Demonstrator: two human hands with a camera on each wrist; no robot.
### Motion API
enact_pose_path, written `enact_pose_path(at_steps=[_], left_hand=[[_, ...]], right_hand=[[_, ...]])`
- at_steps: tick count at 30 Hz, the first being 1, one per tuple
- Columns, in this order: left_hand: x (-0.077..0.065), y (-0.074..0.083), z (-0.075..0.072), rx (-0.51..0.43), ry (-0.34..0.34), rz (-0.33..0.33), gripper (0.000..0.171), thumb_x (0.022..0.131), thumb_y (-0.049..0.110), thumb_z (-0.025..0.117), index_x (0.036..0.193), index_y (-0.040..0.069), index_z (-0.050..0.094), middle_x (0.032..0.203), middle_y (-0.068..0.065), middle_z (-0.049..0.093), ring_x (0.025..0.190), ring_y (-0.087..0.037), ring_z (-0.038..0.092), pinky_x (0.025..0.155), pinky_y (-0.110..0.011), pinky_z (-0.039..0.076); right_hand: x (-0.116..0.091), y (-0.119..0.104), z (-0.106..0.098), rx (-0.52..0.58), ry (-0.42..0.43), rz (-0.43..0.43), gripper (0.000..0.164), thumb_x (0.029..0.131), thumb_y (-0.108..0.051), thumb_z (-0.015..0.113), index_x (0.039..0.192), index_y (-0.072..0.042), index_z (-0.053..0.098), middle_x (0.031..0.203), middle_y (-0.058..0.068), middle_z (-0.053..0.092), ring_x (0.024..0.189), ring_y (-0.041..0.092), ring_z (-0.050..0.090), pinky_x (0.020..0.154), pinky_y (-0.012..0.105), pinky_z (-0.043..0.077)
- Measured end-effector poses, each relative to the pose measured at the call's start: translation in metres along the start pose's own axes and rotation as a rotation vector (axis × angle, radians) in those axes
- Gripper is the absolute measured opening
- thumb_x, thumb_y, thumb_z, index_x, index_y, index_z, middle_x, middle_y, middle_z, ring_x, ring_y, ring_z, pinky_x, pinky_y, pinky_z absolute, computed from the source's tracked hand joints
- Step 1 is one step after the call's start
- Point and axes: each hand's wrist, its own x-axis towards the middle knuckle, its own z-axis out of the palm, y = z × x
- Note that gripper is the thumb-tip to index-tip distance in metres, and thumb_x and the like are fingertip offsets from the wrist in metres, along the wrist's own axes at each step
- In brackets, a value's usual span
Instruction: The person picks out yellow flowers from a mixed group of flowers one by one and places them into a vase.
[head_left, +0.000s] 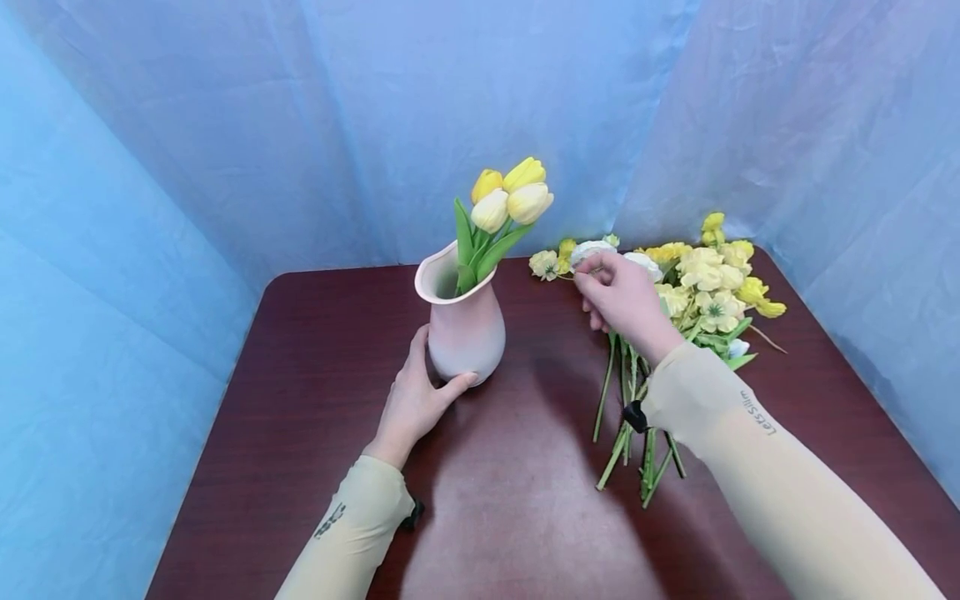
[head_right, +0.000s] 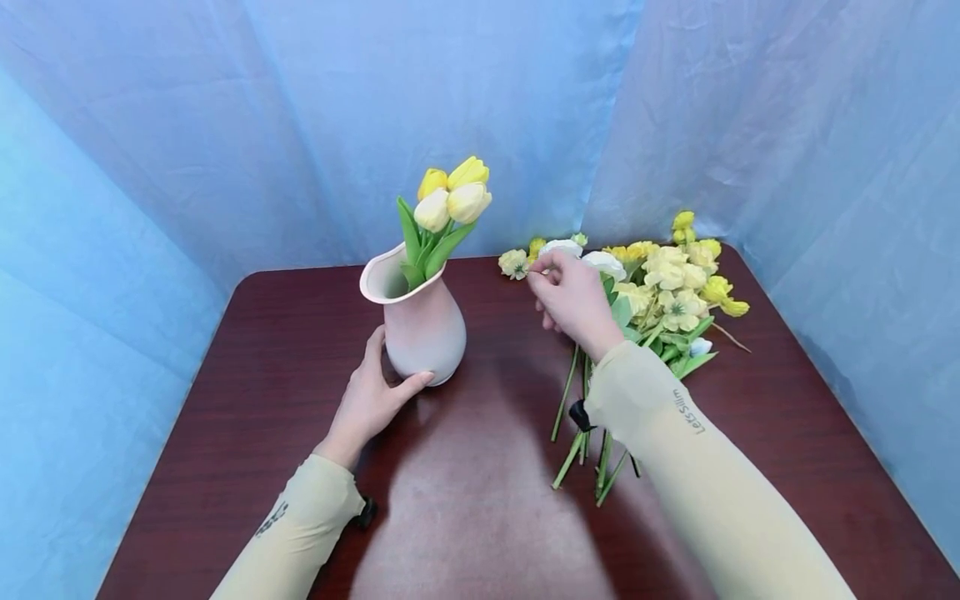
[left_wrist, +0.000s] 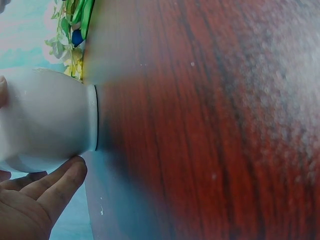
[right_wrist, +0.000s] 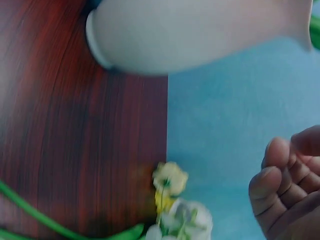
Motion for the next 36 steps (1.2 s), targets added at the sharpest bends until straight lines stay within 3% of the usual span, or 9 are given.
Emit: enact_pose_path(at_steps=[8,15,26,31,36], left_hand=[[0.0,0.002,-0.001,0.0,0.002,-0.001,0.097,0.074,0.068,0.069,0.148,0.042,0.013,0.137,-0.004,0.048,0.117,-0.023,0.051,0.091,-0.054,0.046],[-0.001,0.001,-0.001,0.006,0.007,-0.007,0.096,0.074,0.069,0.068,0.148,0.042,0.013,0.136,-0.004,0.049,0.117,-0.023,0.052,0.09,-0.053,0.046],[-0.001,0.003,-0.001,0.009,-0.009,-0.012,0.097,0.073,0.071,0.067,0.148,0.043,0.012,0.138,-0.005,0.048,0.118,-0.025,0.051,0.091,-0.054,0.046],[0.0,0.002,-0.001,0.012,-0.007,-0.005,0.097,0.073,0.071,0.067,0.149,0.043,0.012,0.138,-0.005,0.048,0.118,-0.025,0.051,0.091,-0.054,0.045],[0.0,0.001,-0.001,0.016,-0.004,-0.007,0.097,0.073,0.071,0.066,0.148,0.043,0.011,0.138,-0.004,0.048,0.118,-0.025,0.051,0.091,-0.054,0.045]], right_hand=[[0.003,0.031,-0.014,-0.112,0.016,0.107,0.016,0.097,-0.019,0.05,0.104,-0.007,0.058,0.07,0.019,0.063,0.046,0.031,0.058,0.04,0.045,0.051],[-0.004,0.052,0.0,-0.238,-0.129,0.162,0.021,0.099,-0.018,0.049,0.106,0.0,0.057,0.067,0.018,0.065,0.043,0.028,0.06,0.043,0.044,0.054],[-0.017,0.073,0.015,-0.326,-0.225,0.178,0.018,0.099,-0.016,0.049,0.104,0.0,0.055,0.058,0.013,0.059,0.039,0.023,0.058,0.04,0.04,0.053],[-0.026,0.074,0.011,-0.344,-0.232,0.142,0.017,0.099,-0.019,0.05,0.102,-0.003,0.056,0.055,0.013,0.058,0.038,0.023,0.056,0.035,0.036,0.048],[-0.037,0.076,-0.003,-0.328,-0.205,0.135,0.019,0.098,-0.02,0.051,0.097,-0.003,0.058,0.055,0.013,0.059,0.04,0.023,0.056,0.039,0.035,0.048]])
